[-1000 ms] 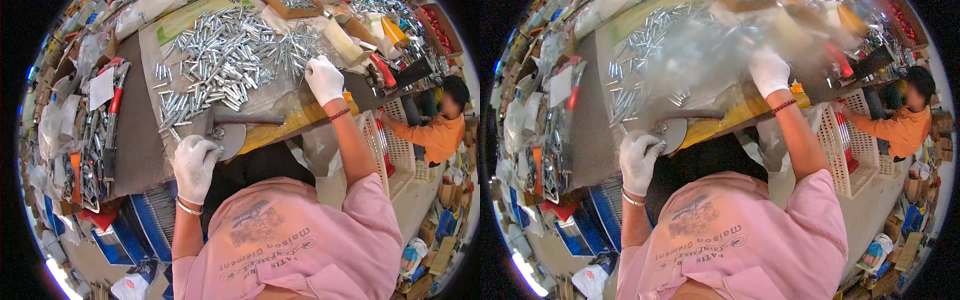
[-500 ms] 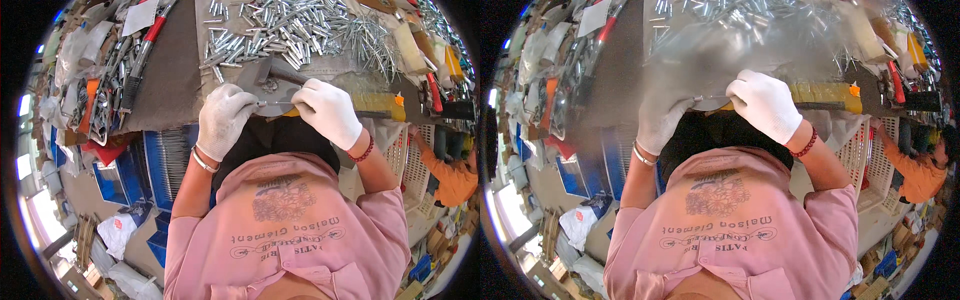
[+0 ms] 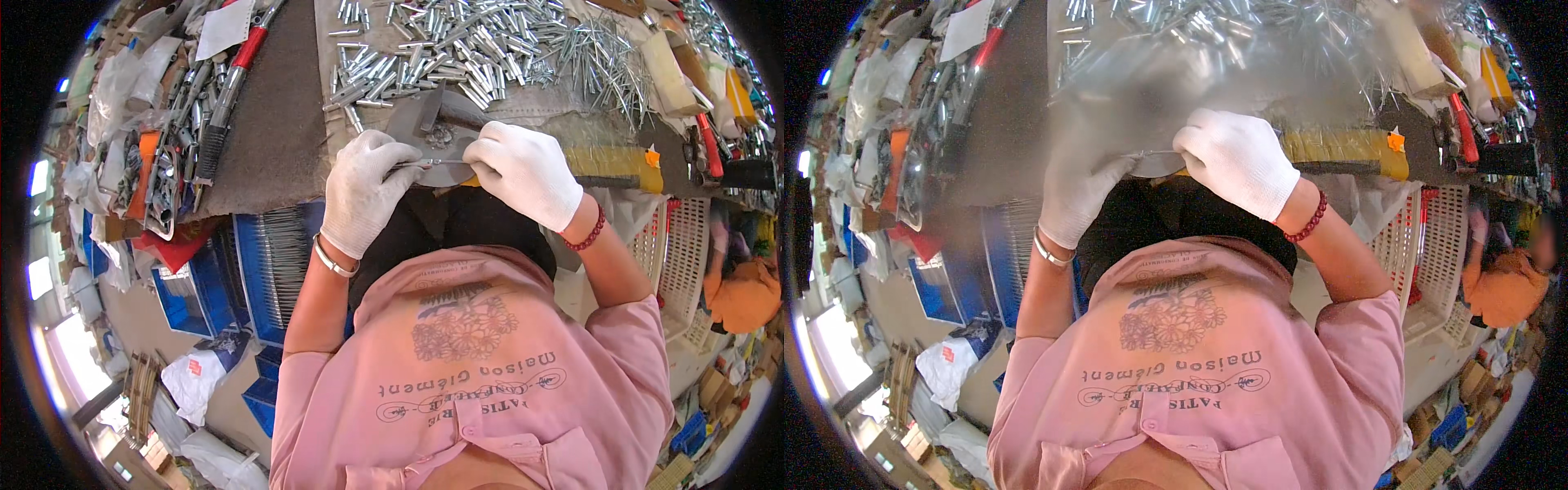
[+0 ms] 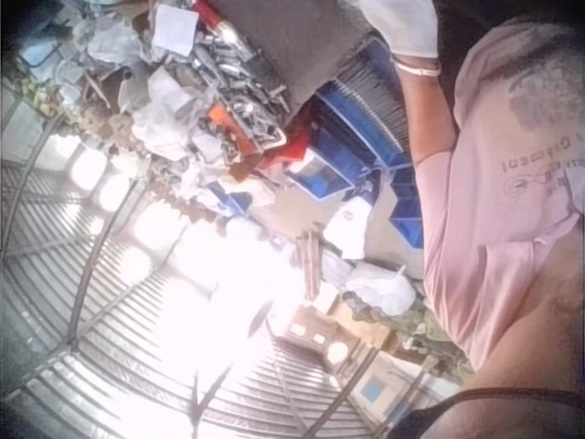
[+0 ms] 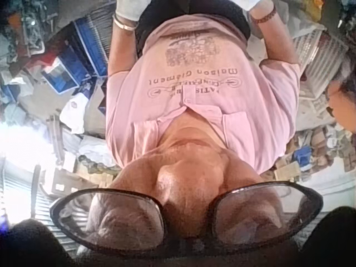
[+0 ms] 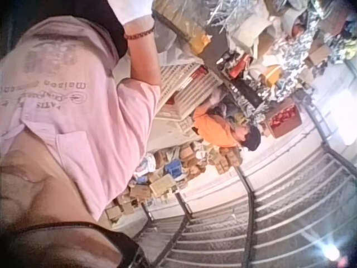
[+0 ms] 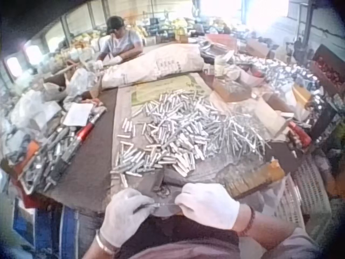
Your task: Hammering small metal pins into cylindrical bases at a manufacturing workbench.
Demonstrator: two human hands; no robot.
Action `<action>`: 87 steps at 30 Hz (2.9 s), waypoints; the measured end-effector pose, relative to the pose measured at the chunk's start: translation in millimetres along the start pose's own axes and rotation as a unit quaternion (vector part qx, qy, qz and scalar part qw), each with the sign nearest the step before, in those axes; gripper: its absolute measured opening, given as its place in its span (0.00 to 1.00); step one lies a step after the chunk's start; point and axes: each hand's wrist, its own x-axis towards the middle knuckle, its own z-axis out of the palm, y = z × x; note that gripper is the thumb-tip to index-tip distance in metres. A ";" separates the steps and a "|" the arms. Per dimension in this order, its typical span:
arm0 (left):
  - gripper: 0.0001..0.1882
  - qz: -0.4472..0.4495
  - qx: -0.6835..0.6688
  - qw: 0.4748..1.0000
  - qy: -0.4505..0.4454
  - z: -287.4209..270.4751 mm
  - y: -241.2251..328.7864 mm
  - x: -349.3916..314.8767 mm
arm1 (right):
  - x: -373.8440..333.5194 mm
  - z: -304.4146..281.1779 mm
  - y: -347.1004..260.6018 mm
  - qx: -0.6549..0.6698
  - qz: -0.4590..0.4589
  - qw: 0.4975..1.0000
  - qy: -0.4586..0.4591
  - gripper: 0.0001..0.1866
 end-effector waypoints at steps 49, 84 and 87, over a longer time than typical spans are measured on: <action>0.10 0.036 -0.008 0.998 0.043 7.7 -3.7 -12.0 | 5.6 -40.6 116.5 -0.191 0.306 0.933 0.001 0.05; 0.07 0.042 0.023 0.998 0.042 16.2 -26.1 -20.5 | 33.4 32.2 -37.2 0.097 0.017 0.993 0.070 0.08; 0.02 0.090 0.093 0.991 0.020 2.8 -13.9 -11.4 | 29.2 28.2 -37.0 0.070 0.017 0.996 0.060 0.05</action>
